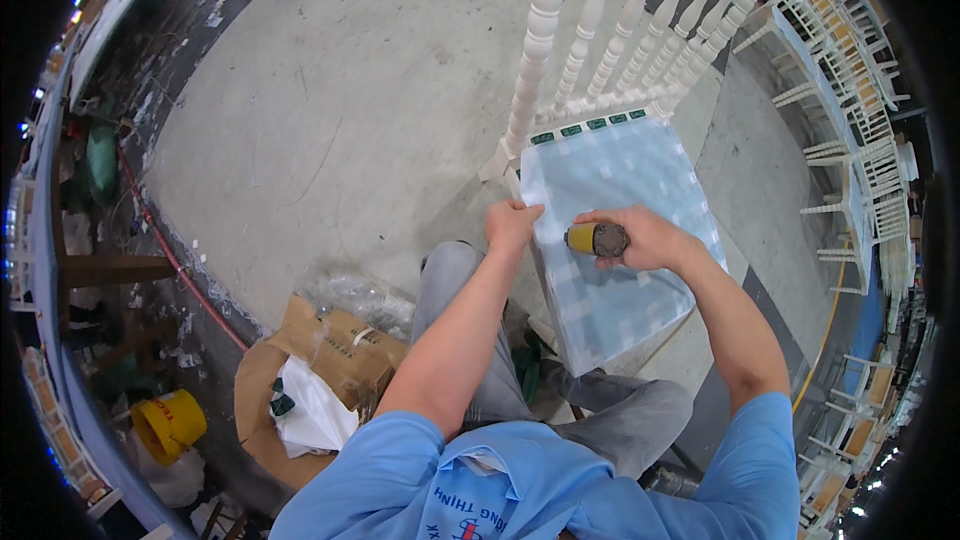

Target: The person weaves green webbing into the seat frame of a white wooden chair, secures it with a staple gun, and then covers the seat with a light blue fabric, stapling it in place. The person then moves the finished chair to a stack of similar chairs.

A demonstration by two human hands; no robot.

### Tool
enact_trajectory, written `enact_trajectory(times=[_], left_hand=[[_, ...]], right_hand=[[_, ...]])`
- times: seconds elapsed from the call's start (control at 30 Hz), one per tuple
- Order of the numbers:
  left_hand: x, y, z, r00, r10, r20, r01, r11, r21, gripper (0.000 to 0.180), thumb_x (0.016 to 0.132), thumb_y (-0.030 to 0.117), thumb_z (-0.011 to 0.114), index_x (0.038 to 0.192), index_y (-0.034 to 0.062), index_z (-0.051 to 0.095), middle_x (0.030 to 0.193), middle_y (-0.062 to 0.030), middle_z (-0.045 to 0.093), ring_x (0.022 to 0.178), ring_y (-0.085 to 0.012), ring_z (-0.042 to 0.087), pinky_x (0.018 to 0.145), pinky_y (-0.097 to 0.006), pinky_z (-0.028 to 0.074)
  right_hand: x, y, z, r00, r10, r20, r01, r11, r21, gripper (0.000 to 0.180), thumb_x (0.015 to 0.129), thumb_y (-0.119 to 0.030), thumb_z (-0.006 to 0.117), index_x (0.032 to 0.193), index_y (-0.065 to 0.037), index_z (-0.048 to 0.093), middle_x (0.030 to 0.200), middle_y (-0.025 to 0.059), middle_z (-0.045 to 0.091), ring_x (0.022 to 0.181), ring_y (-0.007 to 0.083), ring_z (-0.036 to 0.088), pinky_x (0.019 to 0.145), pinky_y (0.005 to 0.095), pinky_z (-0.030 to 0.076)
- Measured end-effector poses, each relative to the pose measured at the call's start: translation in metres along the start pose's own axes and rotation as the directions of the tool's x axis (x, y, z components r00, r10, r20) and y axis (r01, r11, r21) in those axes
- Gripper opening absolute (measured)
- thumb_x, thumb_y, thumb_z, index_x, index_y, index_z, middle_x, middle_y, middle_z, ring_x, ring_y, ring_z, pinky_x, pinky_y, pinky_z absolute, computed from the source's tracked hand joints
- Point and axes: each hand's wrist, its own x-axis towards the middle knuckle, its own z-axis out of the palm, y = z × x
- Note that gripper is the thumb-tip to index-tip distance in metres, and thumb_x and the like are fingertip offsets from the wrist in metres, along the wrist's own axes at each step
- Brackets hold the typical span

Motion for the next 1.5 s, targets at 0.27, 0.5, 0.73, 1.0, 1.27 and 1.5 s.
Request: enact_trajectory(times=[0.27, 0.5, 0.73, 1.0, 1.27, 1.5], left_hand=[[0.008, 0.005, -0.007, 0.991, -0.106, 0.077, 0.111, 0.992, -0.056, 0.024, 0.083, 0.014, 0.09, 0.084, 0.0027, 0.069, 0.076, -0.0023, 0.065, 0.064, -0.0134, 0.055, 0.059, -0.032, 0.045], [0.005, 0.011, -0.008, 0.986, -0.146, 0.083, 0.152, 0.985, -0.081, 0.023, 0.083, 0.013, 0.09, 0.084, 0.0042, 0.069, 0.079, -0.0026, 0.067, 0.066, -0.014, 0.056, 0.059, -0.031, 0.046], [0.007, 0.006, -0.007, 0.99, -0.117, 0.074, 0.125, 0.987, -0.106, 0.023, 0.083, 0.012, 0.09, 0.083, 0.0033, 0.069, 0.076, -0.0021, 0.066, 0.063, -0.0135, 0.055, 0.058, -0.032, 0.045], [0.011, 0.013, -0.006, 0.998, -0.017, 0.062, 0.019, 0.999, -0.031, 0.026, 0.081, 0.013, 0.092, 0.083, 0.0015, 0.069, 0.075, -0.0016, 0.065, 0.065, -0.0126, 0.055, 0.06, -0.033, 0.045], [0.051, 0.029, -0.008, 0.998, 0.063, 0.003, -0.063, 0.998, 0.025, 0.023, 0.081, 0.012, 0.091, 0.084, 0.0014, 0.071, 0.074, -0.0022, 0.065, 0.063, -0.0124, 0.054, 0.056, -0.032, 0.043], [0.055, 0.027, -0.014, 0.998, -0.052, 0.039, 0.056, 0.989, -0.134, 0.018, 0.08, 0.006, 0.089, 0.085, 0.0018, 0.072, 0.072, -0.0017, 0.066, 0.054, -0.0098, 0.05, 0.049, -0.029, 0.038]], right_hand=[[0.033, -0.003, -0.01, 0.998, 0.024, 0.05, -0.021, 0.998, -0.061, 0.073, 0.078, -0.015, 0.09, 0.145, -0.02, 0.063, 0.118, 0.0154, 0.077, 0.108, 0.0386, 0.072, 0.096, 0.0456, 0.056], [0.054, 0.0, -0.004, 0.993, -0.019, 0.119, 0.025, 0.998, -0.053, 0.072, 0.079, -0.015, 0.09, 0.146, -0.02, 0.063, 0.116, 0.0142, 0.078, 0.104, 0.0362, 0.074, 0.094, 0.0431, 0.057], [0.058, 0.002, 0.006, 0.982, 0.04, 0.185, -0.037, 0.999, -0.015, 0.069, 0.078, -0.013, 0.09, 0.142, -0.02, 0.065, 0.117, 0.0118, 0.078, 0.109, 0.034, 0.073, 0.097, 0.0425, 0.057], [0.043, 0.008, 0.002, 0.998, 0.024, 0.067, -0.022, 1.0, -0.022, 0.072, 0.078, -0.012, 0.091, 0.145, -0.019, 0.064, 0.118, 0.0126, 0.078, 0.108, 0.0324, 0.074, 0.098, 0.0415, 0.057], [0.047, 0.008, -0.04, 1.0, -0.012, -0.023, 0.012, 1.0, -0.015, 0.074, 0.078, -0.011, 0.092, 0.145, -0.018, 0.063, 0.121, 0.0129, 0.077, 0.107, 0.0312, 0.073, 0.1, 0.0401, 0.056], [0.086, 0.008, -0.034, 0.999, -0.021, 0.034, 0.021, 1.0, 0.01, 0.072, 0.077, -0.008, 0.091, 0.144, -0.015, 0.064, 0.121, 0.0124, 0.078, 0.108, 0.0295, 0.073, 0.1, 0.0392, 0.056]])
